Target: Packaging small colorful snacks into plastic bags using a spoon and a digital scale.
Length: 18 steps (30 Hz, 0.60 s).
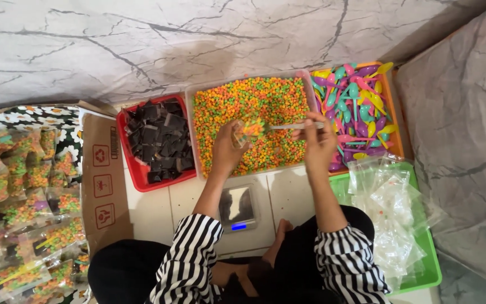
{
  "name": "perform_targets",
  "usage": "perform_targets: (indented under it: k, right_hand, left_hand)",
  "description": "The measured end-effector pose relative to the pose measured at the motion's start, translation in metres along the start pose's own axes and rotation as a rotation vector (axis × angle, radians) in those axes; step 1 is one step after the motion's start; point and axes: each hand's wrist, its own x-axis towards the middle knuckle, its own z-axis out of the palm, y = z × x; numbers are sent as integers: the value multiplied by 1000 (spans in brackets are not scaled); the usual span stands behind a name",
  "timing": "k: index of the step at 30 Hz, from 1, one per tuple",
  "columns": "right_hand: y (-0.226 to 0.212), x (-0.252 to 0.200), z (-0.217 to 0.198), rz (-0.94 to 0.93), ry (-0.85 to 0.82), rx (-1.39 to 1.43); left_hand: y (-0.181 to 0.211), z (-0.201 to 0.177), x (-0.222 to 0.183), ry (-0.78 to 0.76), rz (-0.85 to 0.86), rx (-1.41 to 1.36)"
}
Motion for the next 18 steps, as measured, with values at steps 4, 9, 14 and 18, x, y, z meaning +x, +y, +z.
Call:
perform_targets:
  k: [4,9,14,18]
  right_hand:
    - [9,-3,1,31,56,0]
    - [83,18,-65,174,213,195]
    - [125,14,-91,72,150,-302]
    - [55,-4,-52,-193,189,-979]
  left_hand:
    - [17,-2,4,-15,18,-9]
    - [35,-12,-1,-49,20,-273]
    - [23,-10,2,-50,43,-459]
    - [7,-16,-11,-16,134,-602]
